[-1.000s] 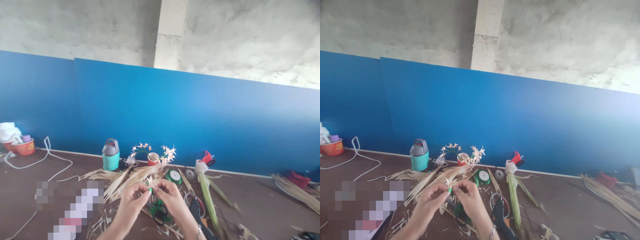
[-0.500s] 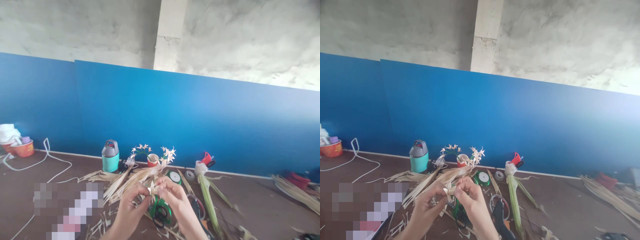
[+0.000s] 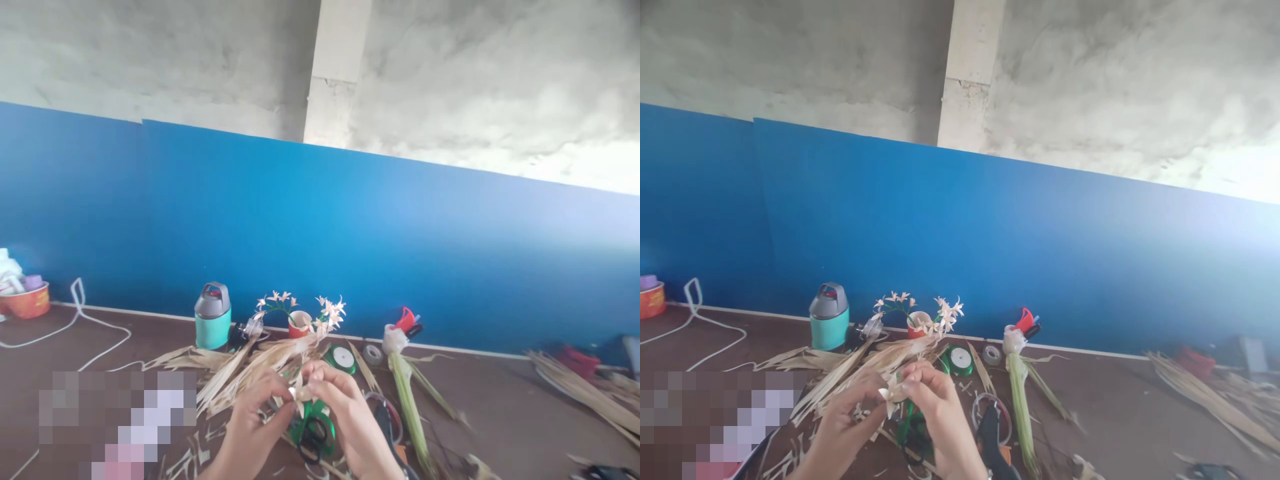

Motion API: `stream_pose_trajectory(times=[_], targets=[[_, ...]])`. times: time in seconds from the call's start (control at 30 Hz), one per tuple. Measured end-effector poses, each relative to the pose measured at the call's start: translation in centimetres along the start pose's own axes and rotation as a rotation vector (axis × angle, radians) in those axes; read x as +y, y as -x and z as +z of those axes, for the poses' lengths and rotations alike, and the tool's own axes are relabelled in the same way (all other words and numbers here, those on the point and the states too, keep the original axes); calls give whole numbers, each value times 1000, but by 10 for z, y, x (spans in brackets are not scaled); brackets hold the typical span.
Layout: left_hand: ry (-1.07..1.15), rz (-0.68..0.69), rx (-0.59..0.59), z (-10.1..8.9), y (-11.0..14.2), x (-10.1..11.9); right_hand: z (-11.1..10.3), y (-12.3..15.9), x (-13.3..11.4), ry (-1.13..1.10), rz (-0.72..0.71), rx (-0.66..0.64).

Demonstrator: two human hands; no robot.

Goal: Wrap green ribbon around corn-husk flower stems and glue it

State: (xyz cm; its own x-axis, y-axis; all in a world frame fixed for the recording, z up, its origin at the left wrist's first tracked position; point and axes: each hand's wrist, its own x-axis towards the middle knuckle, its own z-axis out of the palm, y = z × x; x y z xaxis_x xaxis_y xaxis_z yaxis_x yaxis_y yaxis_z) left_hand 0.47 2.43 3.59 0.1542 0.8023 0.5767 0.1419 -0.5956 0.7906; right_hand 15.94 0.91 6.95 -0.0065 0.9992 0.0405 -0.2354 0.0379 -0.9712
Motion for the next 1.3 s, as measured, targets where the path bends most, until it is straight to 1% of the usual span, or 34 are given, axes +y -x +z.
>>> stream_pose_trajectory(times=[0.1,0.23,0.3,0.4,0.47,0.5,0.57,0.63,0.67,0.7,0.77,0.83,0.9,0.97,1.0,1.1,1.17,1.2,1.23,1.3], targets=[[-3,-21,-30,1,1,-6,2,-1,0,-5,32,-1],[11,-24,-73,1,1,-9,3,1,-6,93,-28,43],[14,-14,-113,2,1,-7,2,2,-7,98,-23,8],[-9,-28,-151,2,1,-2,-2,1,-5,75,20,-97],[-24,-32,-158,3,0,-1,-3,0,-1,94,48,-108],[-31,-27,-155,3,0,-1,-4,-1,0,124,53,-82],[-52,-16,-118,3,0,-4,-6,-2,2,197,33,19],[-93,-3,-30,2,-1,-8,-7,-3,1,256,-3,111],[-128,19,41,1,-1,-11,-8,-4,0,281,-9,116],[-173,32,99,1,-1,-13,-8,-4,-1,302,-3,89],[-264,49,141,0,-1,-16,-8,-6,-1,320,28,-18],[-317,59,143,-1,0,-17,-6,-7,2,280,69,-117],[-307,49,142,0,0,-16,-3,-8,7,217,104,-171],[-224,-15,146,1,0,-14,0,-8,11,205,116,-159],[-157,-78,143,2,-1,-13,1,-8,12,216,104,-117],[109,-354,93,4,-5,-8,-1,-10,14,259,7,65],[269,-504,55,4,-7,-4,-4,-13,15,274,-61,131],[331,-548,42,4,-8,-2,-5,-14,16,277,-77,133],[378,-577,32,4,-8,0,-6,-15,17,282,-81,109],[440,-606,13,3,-9,3,-7,-17,20,296,-61,1]])
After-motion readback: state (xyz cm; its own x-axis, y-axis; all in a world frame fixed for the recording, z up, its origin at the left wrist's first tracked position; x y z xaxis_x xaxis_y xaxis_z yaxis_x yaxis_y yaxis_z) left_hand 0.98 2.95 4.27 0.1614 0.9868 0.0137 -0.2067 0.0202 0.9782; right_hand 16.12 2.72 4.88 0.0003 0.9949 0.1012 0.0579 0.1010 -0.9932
